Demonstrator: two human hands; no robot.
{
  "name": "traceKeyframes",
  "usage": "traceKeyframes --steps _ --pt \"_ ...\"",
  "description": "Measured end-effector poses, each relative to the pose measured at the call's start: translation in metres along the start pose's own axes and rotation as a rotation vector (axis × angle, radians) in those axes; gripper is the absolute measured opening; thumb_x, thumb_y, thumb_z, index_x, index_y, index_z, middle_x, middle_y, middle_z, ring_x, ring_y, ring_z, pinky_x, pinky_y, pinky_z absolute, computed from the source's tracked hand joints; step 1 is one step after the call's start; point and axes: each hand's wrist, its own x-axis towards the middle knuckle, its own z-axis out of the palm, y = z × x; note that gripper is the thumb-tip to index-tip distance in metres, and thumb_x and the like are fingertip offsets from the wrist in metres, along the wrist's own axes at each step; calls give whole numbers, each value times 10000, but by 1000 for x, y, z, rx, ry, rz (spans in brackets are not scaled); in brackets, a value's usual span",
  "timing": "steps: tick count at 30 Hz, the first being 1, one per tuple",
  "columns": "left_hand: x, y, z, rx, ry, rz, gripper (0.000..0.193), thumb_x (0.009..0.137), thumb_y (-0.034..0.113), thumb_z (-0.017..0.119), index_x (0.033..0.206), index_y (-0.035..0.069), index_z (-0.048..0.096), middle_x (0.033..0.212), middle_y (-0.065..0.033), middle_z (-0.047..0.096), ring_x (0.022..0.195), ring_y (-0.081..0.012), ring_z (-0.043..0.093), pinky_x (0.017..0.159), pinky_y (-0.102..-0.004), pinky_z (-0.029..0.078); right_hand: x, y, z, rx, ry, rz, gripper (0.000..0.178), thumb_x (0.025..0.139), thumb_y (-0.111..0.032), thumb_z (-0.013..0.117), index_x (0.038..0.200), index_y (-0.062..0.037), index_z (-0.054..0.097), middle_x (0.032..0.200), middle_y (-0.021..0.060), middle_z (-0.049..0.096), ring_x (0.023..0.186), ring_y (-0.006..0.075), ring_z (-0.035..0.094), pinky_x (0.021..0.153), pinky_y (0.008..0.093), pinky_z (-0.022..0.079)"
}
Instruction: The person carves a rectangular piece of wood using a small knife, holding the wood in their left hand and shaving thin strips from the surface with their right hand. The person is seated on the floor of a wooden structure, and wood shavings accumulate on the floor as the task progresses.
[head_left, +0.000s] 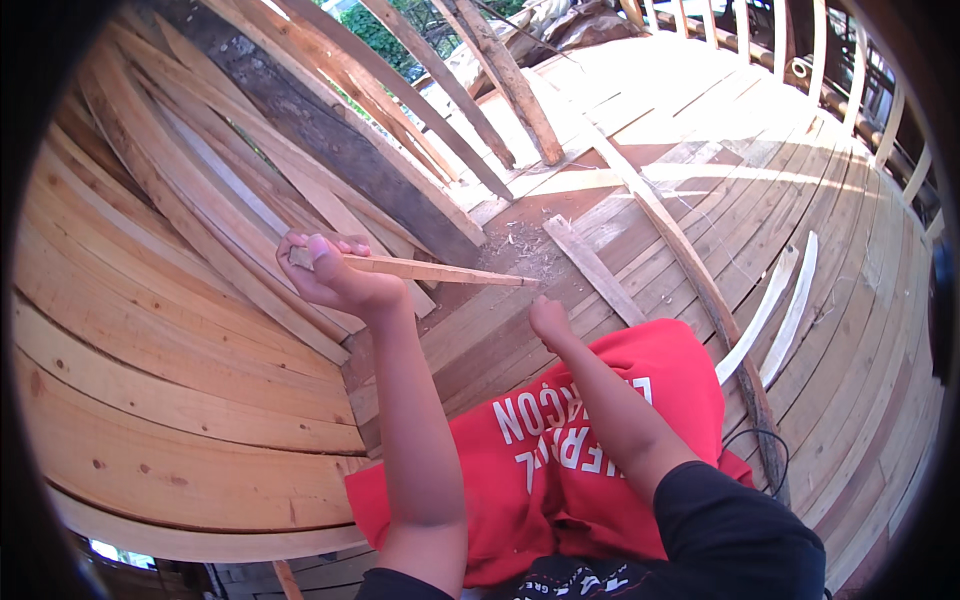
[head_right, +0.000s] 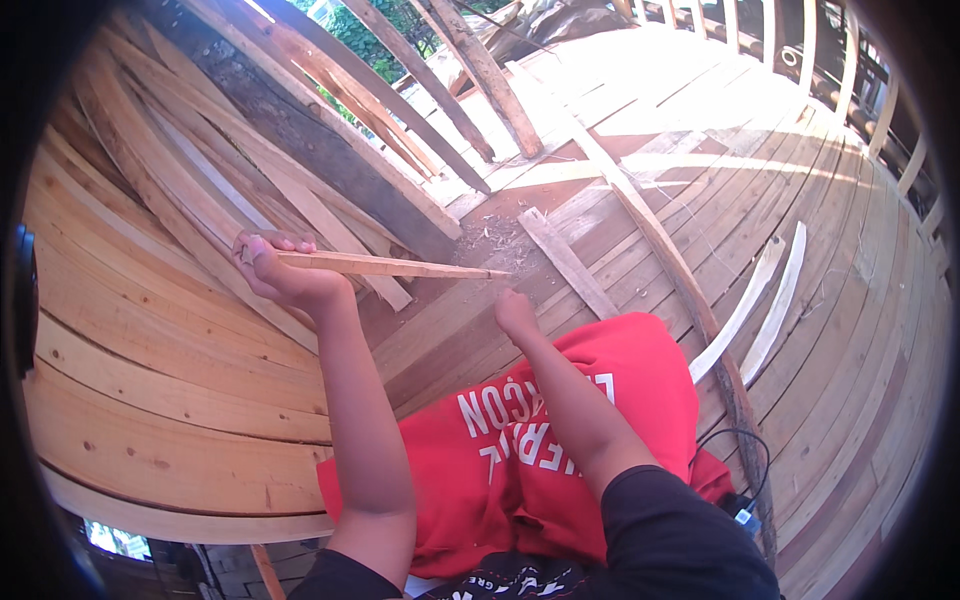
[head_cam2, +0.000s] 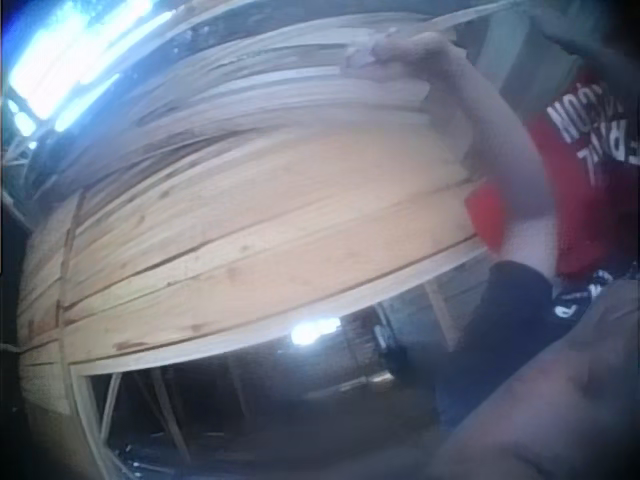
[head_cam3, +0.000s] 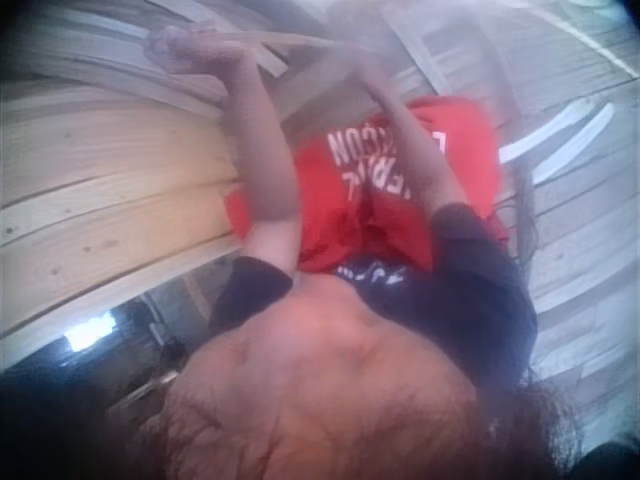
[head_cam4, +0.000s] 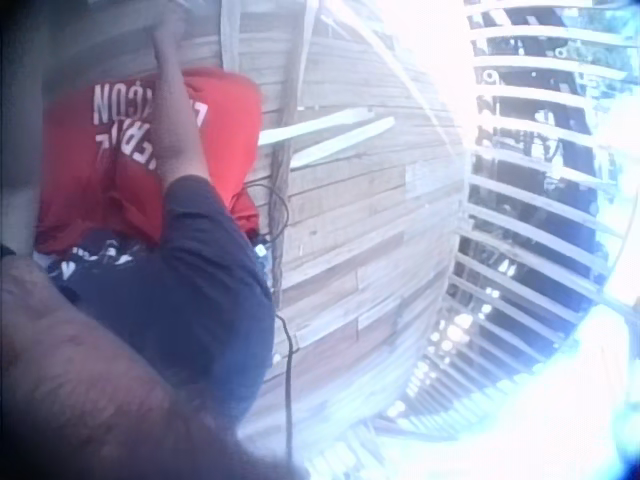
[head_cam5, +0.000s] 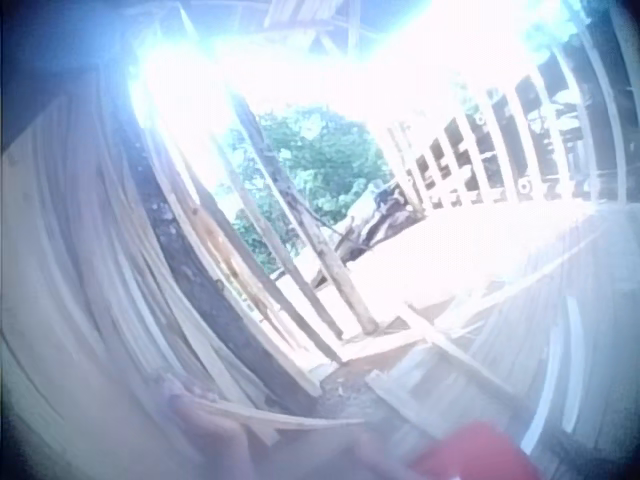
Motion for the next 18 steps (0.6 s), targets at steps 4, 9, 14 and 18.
traceKeyframes --steps 4,9,14,18 --pt "4 2 -17 -6 -14 -15 272 844 270 536 985 58 439 590 9 391 545 -89 378 506 -228 326 -27 -45 10 61 -92 -17 484 921 -336 323 742 51 551 563 152 518 422 253 491 365 423 349" --pt "17 -1 -43 -41 27 30 232 840 216 561 962 59 442 674 -8 434 520 -76 390 498 -233 363 -38 -63 28 61 -99 -76 423 914 -335 328 691 -11 481 511 82 436 375 203 406 350 387 298" --pt "13 -11 -48 -85 43 9 237 846 218 576 954 57 439 720 -8 434 520 -77 426 482 -230 366 -9 -14 10 105 -95 332 406 919 -352 312 647 -66 406 489 35 366 357 178 338 351 365 252" --pt "23 3 -72 18 55 -3 223 840 231 531 991 94 441 687 15 392 605 -69 390 531 -238 382 -68 -87 30 93 -233 -35 426 931 -374 296 641 -79 398 487 24 352 359 166 324 352 352 228"
